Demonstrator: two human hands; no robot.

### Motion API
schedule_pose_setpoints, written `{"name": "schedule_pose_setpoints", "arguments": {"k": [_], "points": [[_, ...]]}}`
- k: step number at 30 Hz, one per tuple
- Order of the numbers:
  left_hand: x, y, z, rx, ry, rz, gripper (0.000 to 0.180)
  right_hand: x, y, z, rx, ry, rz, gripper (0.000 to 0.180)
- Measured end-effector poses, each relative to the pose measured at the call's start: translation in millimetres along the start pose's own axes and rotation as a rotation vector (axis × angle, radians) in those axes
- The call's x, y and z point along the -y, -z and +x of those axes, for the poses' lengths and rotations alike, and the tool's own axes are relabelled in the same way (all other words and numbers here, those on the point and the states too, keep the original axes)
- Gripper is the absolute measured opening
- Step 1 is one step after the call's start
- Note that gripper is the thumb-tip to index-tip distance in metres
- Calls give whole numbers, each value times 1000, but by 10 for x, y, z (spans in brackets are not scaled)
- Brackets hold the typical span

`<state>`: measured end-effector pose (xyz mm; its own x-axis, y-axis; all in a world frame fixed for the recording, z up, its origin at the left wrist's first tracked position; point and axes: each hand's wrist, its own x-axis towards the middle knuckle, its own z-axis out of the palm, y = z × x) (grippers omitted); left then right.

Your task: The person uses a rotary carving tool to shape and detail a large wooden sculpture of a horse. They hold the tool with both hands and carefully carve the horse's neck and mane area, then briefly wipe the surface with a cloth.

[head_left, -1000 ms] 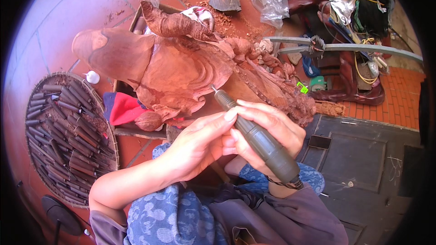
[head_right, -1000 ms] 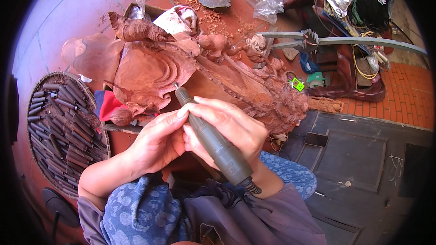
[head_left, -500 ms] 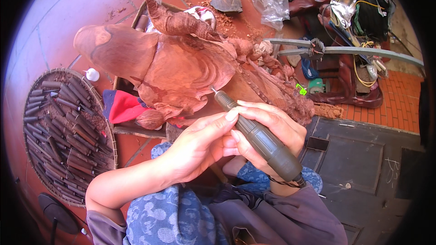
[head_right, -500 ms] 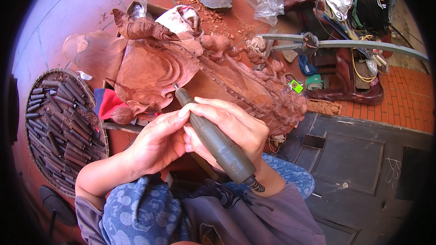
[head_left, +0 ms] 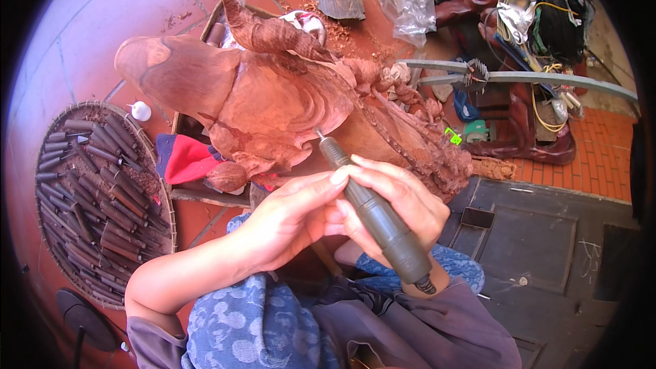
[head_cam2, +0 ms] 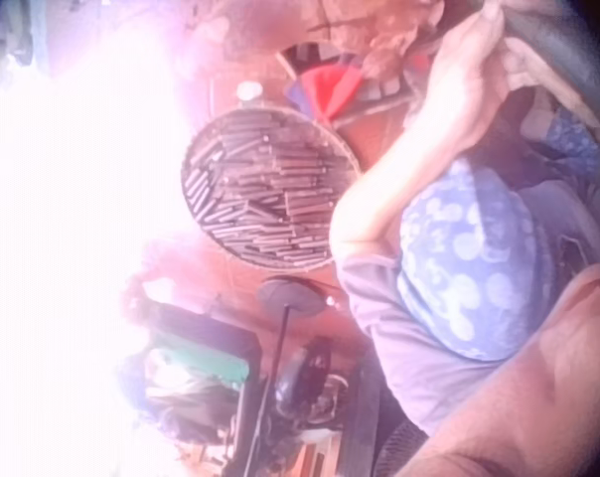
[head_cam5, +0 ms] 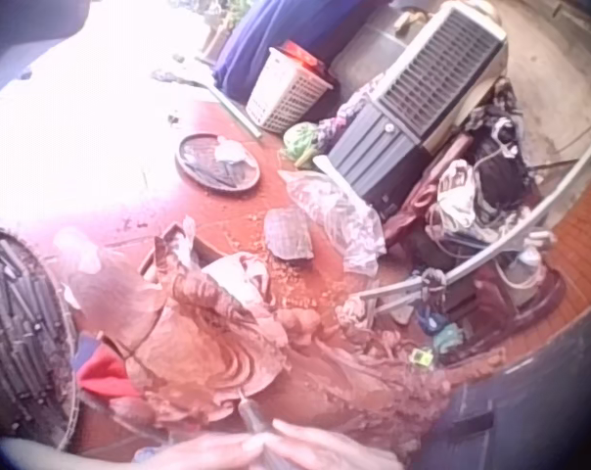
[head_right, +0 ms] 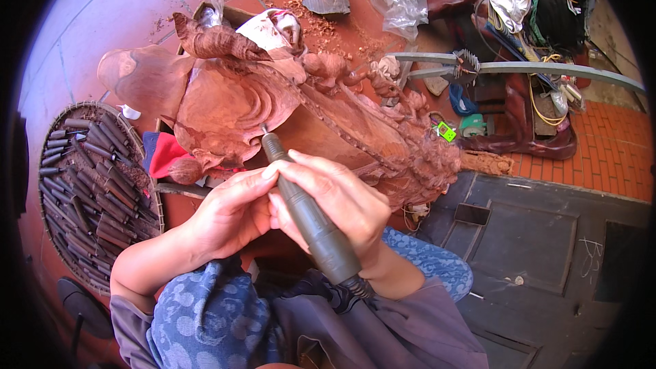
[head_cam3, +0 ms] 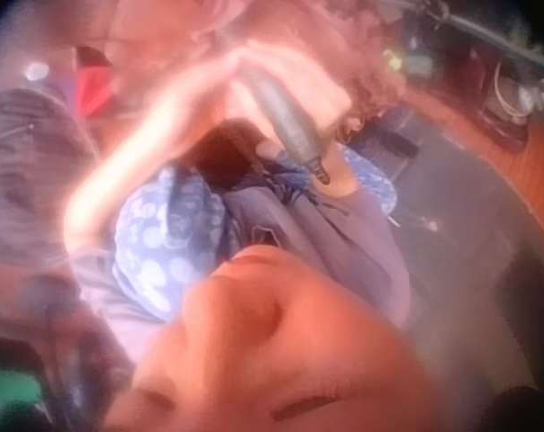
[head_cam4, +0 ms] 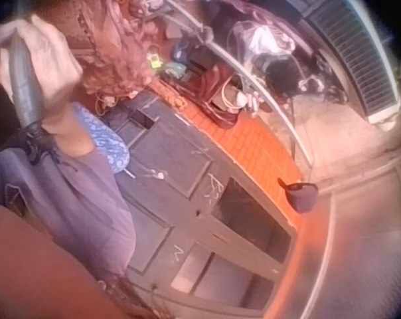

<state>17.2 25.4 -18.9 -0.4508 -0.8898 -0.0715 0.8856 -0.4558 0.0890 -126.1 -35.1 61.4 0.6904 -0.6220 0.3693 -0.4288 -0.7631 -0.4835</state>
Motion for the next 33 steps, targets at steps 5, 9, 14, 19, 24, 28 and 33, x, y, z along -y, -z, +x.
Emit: {"name": "schedule_pose_setpoints", "arguments": {"k": [5, 9, 14, 19, 24, 28, 33], "points": [[-36, -25, -110, -83, 3, 21, 36, 44, -59, 1, -17, -5, 47, 35], [-14, 20, 24, -16, 5, 17, 35, 24, -46, -8, -66, 29, -88, 35], [-3, 48, -65, -19, -3, 3, 35, 100, -103, -36, -42, 19, -72, 35], [-48, 71, -243, -38, 23, 29, 37, 162, -191, -101, -50, 20, -30, 34], [-73, 52, -267, -58, 22, 108, 40, 144, -199, -103, -52, 11, 11, 33], [-27, -26, -136, -44, 55, 208, 40, -15, -122, -124, -118, 80, 78, 40], [-24, -159, -71, 1, 29, 340, 40, -54, -60, -74, -115, 60, 122, 39]]}}
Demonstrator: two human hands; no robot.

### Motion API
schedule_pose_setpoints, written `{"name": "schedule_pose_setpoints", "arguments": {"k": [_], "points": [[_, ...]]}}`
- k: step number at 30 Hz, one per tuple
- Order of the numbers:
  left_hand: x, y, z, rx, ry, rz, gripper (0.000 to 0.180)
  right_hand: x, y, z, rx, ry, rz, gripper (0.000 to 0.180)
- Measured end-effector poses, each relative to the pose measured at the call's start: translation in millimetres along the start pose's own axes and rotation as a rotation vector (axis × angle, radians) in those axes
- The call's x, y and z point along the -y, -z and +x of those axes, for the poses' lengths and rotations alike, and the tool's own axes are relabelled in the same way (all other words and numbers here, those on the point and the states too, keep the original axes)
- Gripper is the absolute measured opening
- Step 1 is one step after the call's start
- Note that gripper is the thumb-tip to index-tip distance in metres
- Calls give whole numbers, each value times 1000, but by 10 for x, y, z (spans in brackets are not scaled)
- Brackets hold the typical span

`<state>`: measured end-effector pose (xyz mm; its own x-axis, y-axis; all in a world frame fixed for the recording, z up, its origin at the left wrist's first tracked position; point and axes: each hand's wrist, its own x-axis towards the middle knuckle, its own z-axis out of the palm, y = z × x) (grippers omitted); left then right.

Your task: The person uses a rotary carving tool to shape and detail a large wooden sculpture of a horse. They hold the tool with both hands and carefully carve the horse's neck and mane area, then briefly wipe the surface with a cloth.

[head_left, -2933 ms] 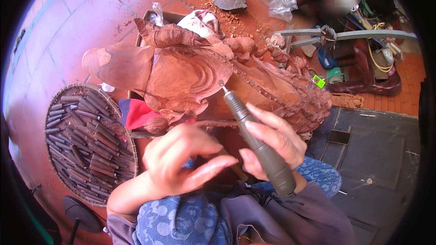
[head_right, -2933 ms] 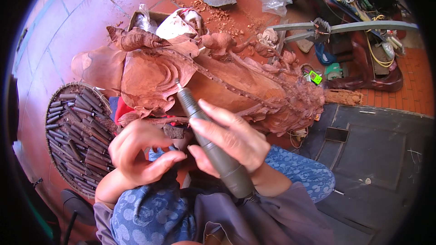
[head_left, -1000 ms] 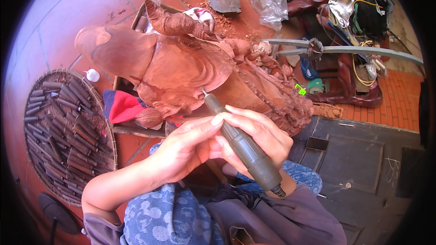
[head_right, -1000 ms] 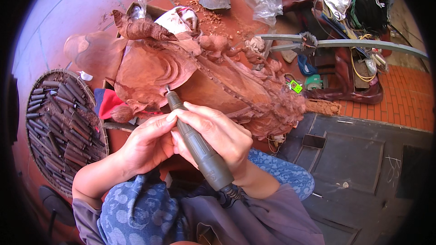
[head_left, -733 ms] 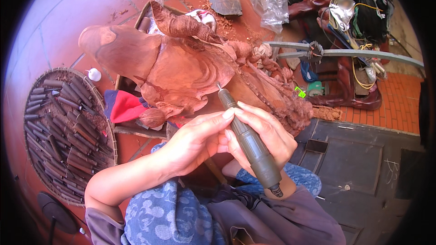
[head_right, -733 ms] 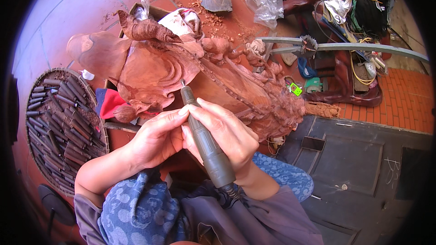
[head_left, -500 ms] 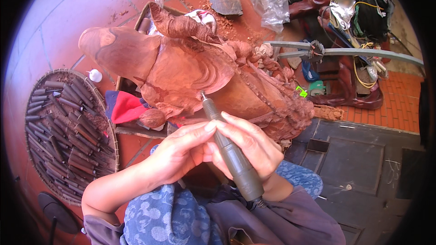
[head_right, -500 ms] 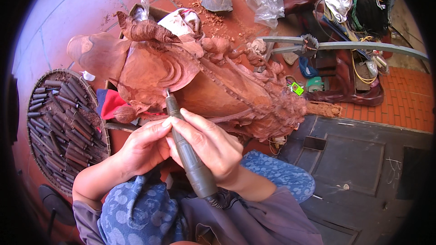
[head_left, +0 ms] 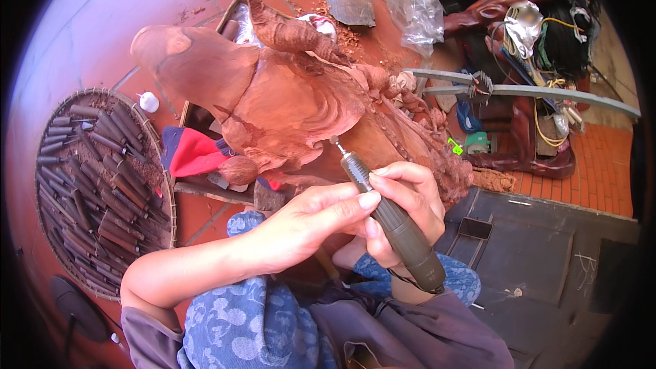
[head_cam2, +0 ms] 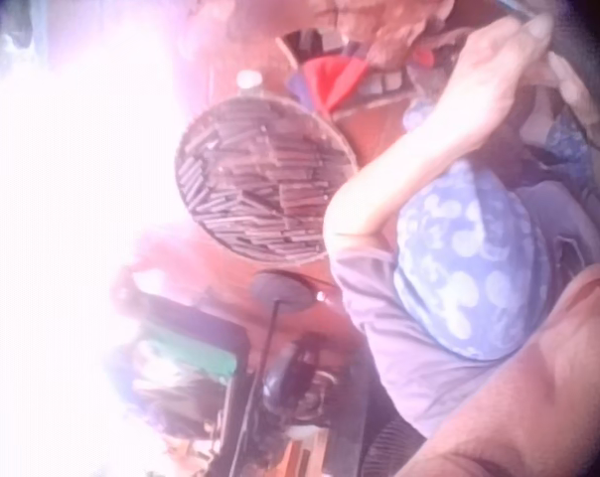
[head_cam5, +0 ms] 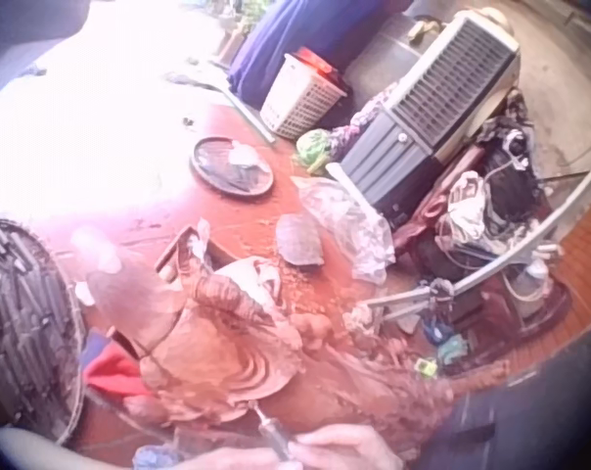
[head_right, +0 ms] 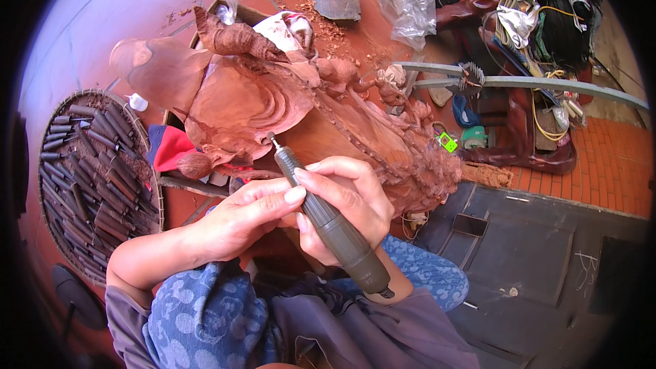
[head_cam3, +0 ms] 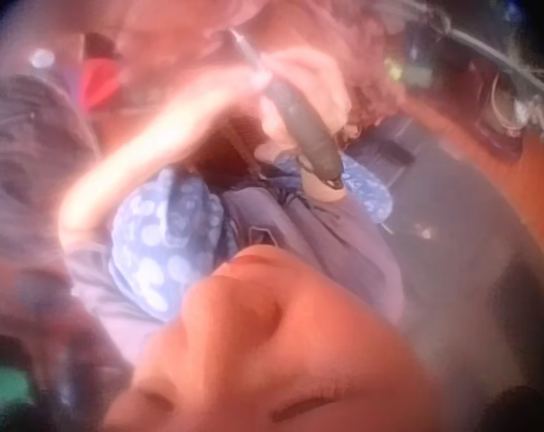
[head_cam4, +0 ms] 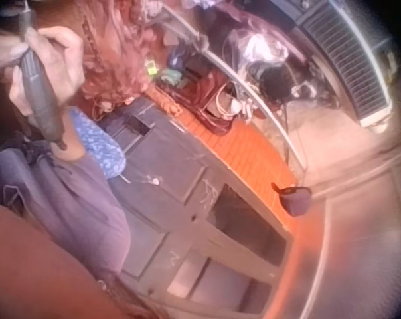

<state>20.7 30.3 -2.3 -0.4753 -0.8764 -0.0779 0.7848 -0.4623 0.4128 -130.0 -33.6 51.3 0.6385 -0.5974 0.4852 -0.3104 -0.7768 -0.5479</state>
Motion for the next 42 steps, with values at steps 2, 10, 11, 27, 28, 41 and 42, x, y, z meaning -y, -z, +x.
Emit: {"name": "schedule_pose_setpoints", "arguments": {"k": [2, 10, 11, 27, 28, 41, 42], "points": [[-7, 11, -6, 25, -27, 37, 41, -65, 0, 2, 38, 13, 10, 38], [37, -72, 165, 84, -115, -63, 41, -354, 41, 49, 32, 120, 8, 35], [46, -64, 191, 88, -141, -50, 40, -374, 31, 45, 40, 62, 51, 36], [62, 22, 158, -8, -42, -144, 43, -379, -71, -92, 59, -69, 34, 40], [77, 19, 142, -26, -47, -159, 43, -362, -77, -86, 62, -68, 34, 40], [108, 103, 40, -7, 18, -155, 41, -361, -34, -11, 191, -5, 1, 42], [102, 101, 53, 5, -5, -152, 42, -364, -42, -7, 187, -15, 10, 42]]}}
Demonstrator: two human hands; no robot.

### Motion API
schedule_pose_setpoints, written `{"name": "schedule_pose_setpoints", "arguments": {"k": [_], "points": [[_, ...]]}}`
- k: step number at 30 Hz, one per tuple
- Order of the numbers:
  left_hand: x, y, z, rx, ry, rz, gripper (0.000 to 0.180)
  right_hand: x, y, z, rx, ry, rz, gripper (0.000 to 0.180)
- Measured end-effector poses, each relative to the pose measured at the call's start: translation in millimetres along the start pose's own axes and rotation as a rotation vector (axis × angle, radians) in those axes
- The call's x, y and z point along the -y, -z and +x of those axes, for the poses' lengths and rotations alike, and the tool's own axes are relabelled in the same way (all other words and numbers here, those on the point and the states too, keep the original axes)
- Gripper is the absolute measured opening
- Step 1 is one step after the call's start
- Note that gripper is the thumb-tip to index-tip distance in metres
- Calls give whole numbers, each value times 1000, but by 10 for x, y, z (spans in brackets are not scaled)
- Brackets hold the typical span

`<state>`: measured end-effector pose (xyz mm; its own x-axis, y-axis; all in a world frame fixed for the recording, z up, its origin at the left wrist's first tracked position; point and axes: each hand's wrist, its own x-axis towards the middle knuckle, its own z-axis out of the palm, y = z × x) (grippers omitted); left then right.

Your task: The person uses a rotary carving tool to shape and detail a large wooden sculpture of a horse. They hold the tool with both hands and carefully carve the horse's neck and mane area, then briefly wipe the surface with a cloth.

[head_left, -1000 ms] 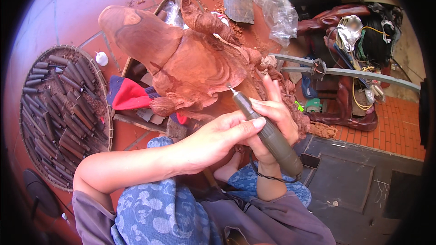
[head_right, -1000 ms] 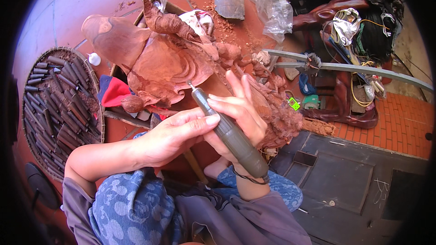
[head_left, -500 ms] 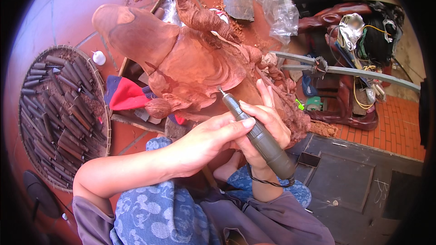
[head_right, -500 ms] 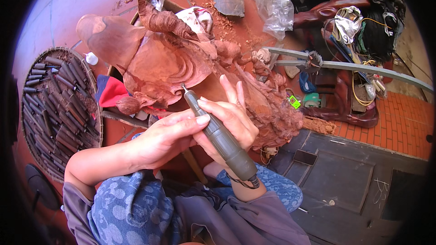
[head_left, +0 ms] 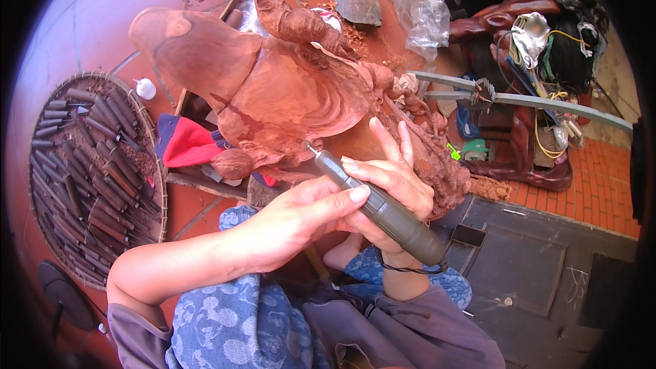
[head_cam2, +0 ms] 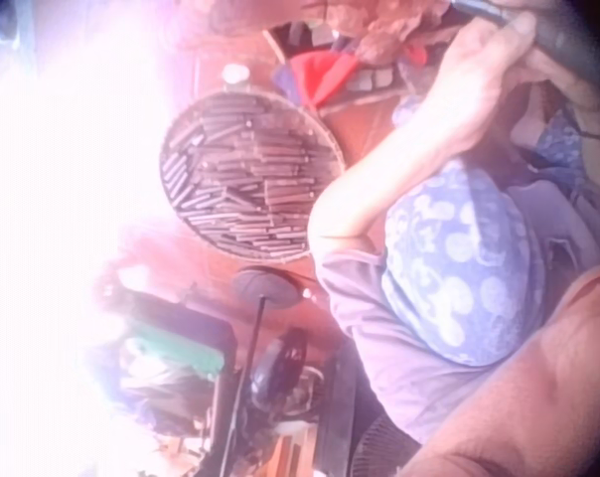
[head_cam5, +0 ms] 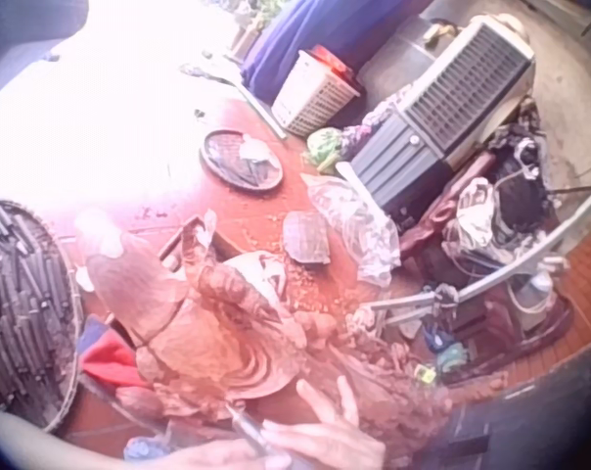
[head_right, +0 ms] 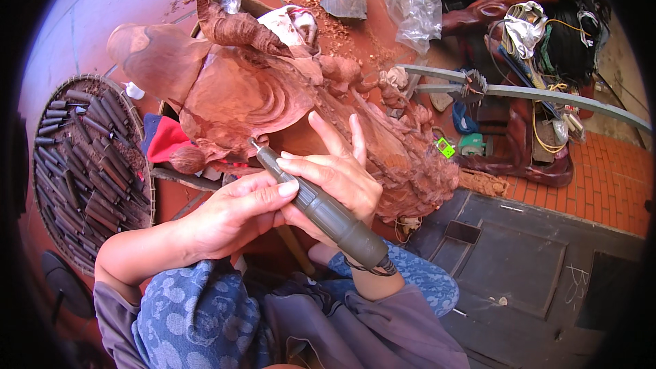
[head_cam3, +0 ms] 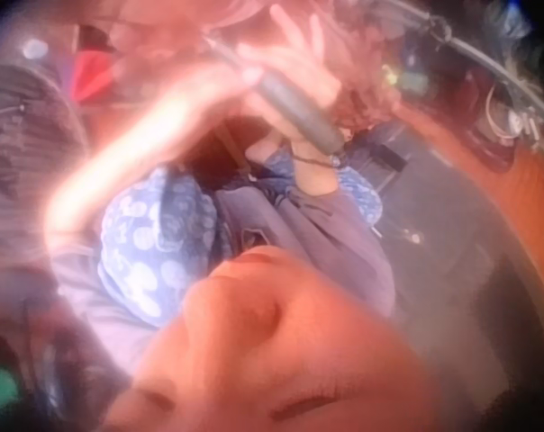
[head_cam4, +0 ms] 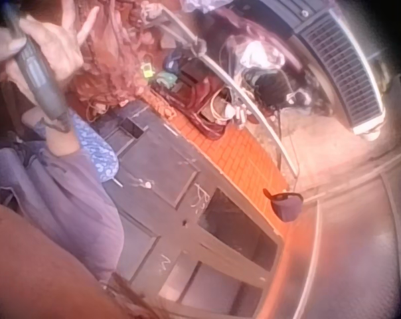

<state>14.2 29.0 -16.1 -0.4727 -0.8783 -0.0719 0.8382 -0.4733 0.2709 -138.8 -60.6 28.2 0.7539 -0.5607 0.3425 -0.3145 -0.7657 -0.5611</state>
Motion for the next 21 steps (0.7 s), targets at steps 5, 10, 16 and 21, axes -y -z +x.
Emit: {"name": "schedule_pose_setpoints", "arguments": {"k": [5, 10, 16, 21], "points": [[-31, -28, 83, -17, -68, 0, 42, -5, -45, 14, -86, -40, 41, 42], [-35, -45, 46, -40, -45, -21, 37, 0, -31, 19, -56, -28, 35, 42], [13, 20, -11, -16, 0, -82, 34, 29, 20, 38, 22, -11, -7, 40], [5, -8, 3, -1, 3, -102, 35, 15, 63, 42, 46, -12, -8, 38]]}}
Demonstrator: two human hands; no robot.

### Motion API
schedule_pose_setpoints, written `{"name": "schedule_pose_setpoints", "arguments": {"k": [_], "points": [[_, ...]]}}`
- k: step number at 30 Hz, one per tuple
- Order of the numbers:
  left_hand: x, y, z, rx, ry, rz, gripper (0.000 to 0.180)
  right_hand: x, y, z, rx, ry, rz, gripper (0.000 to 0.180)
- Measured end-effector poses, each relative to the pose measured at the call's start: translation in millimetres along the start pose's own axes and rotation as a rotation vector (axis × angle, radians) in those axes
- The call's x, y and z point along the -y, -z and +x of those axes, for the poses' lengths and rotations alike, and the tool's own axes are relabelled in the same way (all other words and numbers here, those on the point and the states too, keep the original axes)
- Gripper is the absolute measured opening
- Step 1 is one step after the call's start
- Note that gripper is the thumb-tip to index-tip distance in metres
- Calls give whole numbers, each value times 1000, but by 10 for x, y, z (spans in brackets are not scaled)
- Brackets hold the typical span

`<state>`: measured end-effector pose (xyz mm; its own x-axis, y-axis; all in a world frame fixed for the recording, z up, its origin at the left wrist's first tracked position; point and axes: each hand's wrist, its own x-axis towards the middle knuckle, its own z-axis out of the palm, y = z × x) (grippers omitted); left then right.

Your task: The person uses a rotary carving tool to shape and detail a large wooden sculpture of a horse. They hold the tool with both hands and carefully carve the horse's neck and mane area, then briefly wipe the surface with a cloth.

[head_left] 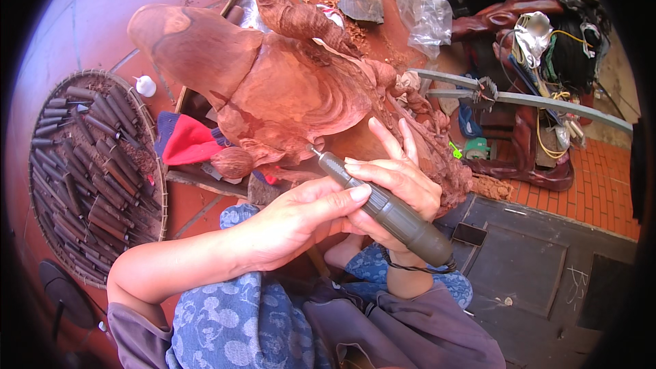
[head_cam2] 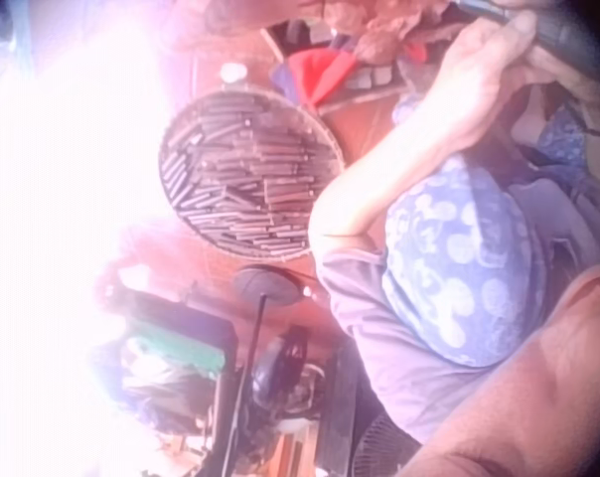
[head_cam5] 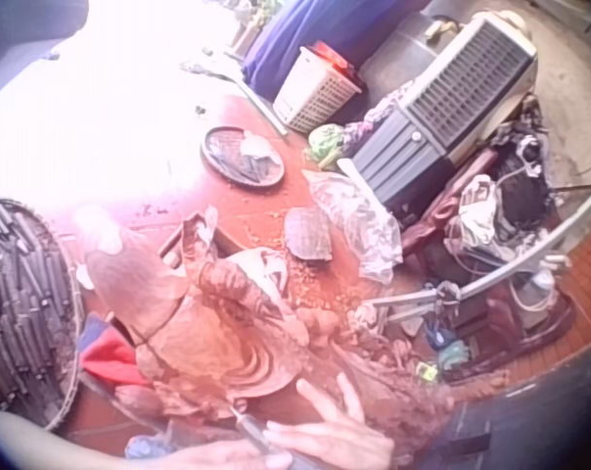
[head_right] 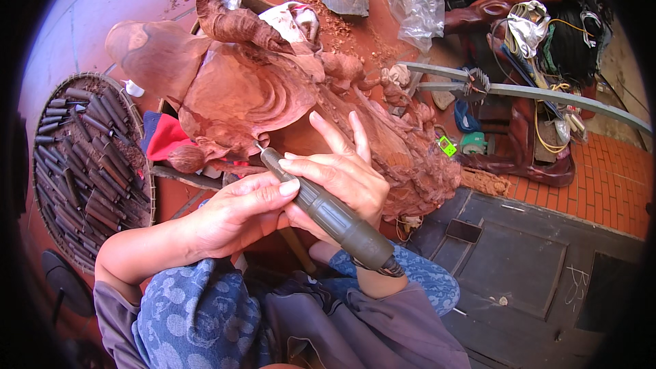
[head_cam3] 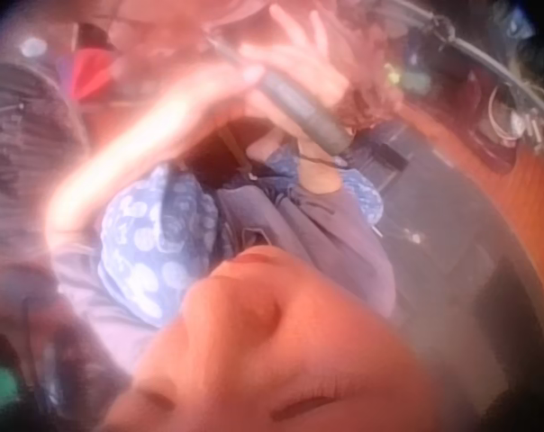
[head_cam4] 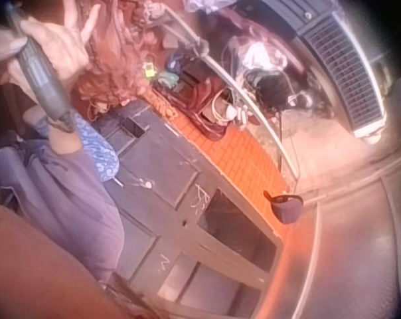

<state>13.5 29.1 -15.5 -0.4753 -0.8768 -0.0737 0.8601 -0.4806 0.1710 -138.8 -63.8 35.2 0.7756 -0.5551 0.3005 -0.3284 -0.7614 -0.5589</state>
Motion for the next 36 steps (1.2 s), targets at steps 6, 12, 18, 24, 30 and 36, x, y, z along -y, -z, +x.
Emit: {"name": "schedule_pose_setpoints", "arguments": {"k": [6, 12, 18, 24, 30, 36], "points": [[-11, -10, 37, 8, -56, 76, 37, -19, -32, -7, -49, -19, 48, 40], [-16, -29, 80, 8, -73, 100, 42, -34, -46, -29, -74, -40, 84, 42], [6, 7, 5, -2, -16, 22, 36, 20, 8, 11, -8, -18, 26, 36], [16, 2, 24, -8, -24, 22, 36, -1, 29, 0, 3, -20, 35, 36], [1, -12, 74, 16, -109, 70, 37, -2, -25, 3, -73, -65, 81, 37], [12, -10, 33, -7, -86, 84, 38, 8, -11, 7, -41, -46, 59, 37]]}}
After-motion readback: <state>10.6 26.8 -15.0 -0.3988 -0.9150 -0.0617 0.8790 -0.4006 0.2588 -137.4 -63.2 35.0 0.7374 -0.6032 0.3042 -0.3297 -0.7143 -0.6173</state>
